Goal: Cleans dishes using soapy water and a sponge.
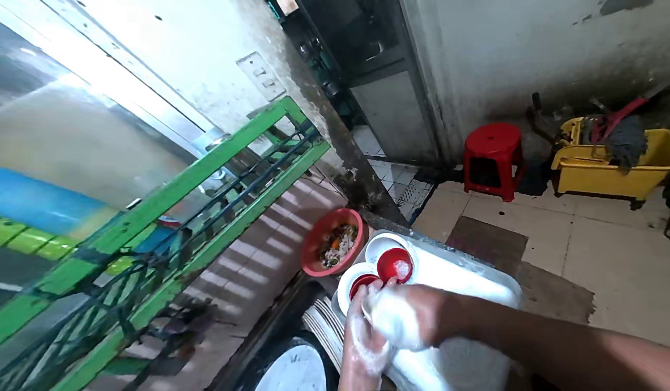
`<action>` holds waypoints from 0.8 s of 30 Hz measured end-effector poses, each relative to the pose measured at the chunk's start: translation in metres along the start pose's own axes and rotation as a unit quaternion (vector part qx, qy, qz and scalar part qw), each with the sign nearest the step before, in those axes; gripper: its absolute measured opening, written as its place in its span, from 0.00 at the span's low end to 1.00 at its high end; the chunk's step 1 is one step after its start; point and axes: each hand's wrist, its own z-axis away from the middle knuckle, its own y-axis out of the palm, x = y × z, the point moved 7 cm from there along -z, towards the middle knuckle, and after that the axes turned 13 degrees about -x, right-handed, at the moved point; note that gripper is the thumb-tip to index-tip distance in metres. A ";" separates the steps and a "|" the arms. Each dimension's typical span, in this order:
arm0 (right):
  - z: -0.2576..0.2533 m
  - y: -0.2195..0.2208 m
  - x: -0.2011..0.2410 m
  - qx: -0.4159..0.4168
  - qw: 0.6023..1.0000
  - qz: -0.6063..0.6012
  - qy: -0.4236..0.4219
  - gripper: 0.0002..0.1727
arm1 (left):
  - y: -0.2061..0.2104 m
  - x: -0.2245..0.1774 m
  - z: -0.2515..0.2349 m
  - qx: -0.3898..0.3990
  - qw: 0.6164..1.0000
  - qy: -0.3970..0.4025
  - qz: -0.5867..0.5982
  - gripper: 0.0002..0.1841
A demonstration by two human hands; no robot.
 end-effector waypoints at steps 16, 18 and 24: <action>-0.040 -0.063 -0.066 -0.288 0.951 -0.067 0.094 0.20 | 0.019 0.011 0.059 -0.020 0.931 0.303 -0.202 0.19; -0.025 -0.059 -0.044 -0.230 0.966 -0.010 0.116 0.27 | 0.018 0.016 0.058 0.007 0.957 0.208 -0.205 0.20; -0.012 -0.031 -0.018 -0.165 0.984 -0.017 0.060 0.28 | 0.015 0.015 0.059 -0.003 0.961 0.161 -0.226 0.13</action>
